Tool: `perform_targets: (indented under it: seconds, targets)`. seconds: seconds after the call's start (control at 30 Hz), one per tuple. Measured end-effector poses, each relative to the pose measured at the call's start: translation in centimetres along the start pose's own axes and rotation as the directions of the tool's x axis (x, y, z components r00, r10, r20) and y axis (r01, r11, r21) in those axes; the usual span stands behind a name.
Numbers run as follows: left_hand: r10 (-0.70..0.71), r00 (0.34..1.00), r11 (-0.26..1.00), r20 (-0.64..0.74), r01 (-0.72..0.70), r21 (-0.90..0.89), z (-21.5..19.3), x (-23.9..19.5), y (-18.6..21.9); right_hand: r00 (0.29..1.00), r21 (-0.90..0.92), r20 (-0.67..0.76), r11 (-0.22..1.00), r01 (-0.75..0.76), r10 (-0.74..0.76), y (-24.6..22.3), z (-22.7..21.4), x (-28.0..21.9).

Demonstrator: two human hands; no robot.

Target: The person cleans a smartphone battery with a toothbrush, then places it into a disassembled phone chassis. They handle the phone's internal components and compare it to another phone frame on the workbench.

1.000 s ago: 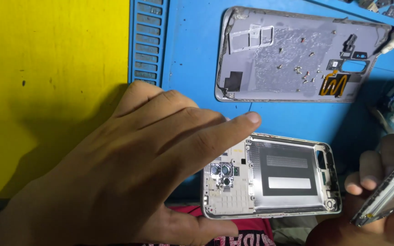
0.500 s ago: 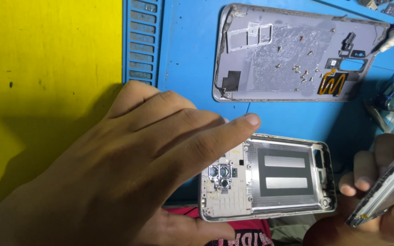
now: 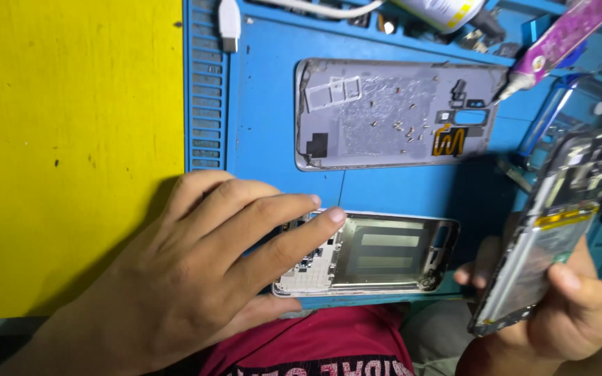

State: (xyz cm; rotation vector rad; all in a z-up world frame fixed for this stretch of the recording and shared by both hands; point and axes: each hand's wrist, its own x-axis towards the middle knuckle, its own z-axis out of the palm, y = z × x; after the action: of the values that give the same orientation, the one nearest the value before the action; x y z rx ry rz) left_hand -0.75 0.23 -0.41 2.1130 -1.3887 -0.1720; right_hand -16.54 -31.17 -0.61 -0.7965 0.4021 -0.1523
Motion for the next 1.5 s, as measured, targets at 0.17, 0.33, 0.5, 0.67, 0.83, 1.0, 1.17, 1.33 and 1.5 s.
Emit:
perform_targets:
  seconds: [0.17, 0.33, 0.5, 0.67, 0.83, 1.0, 1.17, 1.33, 1.5]
  targets:
    - [0.009, 1.000, 1.000, -0.020, -0.008, 0.020, 0.2, -0.2, 0.2, 1.000, -0.044, 0.001, 0.999, 0.017, -0.017, 0.7, -0.5, -0.2]
    - [0.006, 1.000, 0.998, -0.002, -0.005, 0.062, 0.2, -0.3, 0.2, 1.000, -0.012, -0.009, 1.000, 0.013, -0.013, 1.1, -1.3, -0.1]
    - [-0.006, 1.000, 0.998, -0.013, 0.007, 0.058, 0.3, -0.7, 0.5, 1.000, 0.007, -0.008, 1.000, 0.010, -0.010, 0.6, -2.0, 0.0]
    - [0.014, 0.999, 0.997, -0.043, -0.010, 0.082, 0.4, -0.9, 0.6, 0.999, 0.010, -0.021, 0.999, 0.030, -0.030, -0.5, -2.1, 0.2]
    - [0.009, 1.000, 0.998, -0.028, -0.007, 0.057, 0.6, -1.3, 0.4, 0.983, -0.100, -0.167, 0.993, 0.060, -0.076, -1.4, -3.7, 0.5]
    - [0.017, 0.997, 0.999, -0.078, -0.021, -0.051, 0.3, -1.1, 0.5, 0.984, -0.073, -0.148, 0.994, 0.085, -0.095, -1.3, -4.7, 0.5]
    - [-0.106, 0.943, 0.943, -0.315, -0.005, -0.332, 0.5, -1.7, 0.7, 0.995, 0.006, -0.040, 0.996, 0.087, -0.087, -1.1, -4.5, 0.6]
    - [-0.382, 0.837, 0.913, -0.391, 0.276, -0.301, 0.7, -2.2, 1.3, 0.997, 0.034, 0.018, 0.997, 0.069, -0.070, -1.1, -4.4, 0.9]
    - [-0.308, 0.841, 0.944, -0.444, 0.211, -0.253, 0.7, -1.2, 1.5, 0.997, 0.098, 0.055, 0.994, 0.055, -0.061, -1.5, -4.3, 1.1]
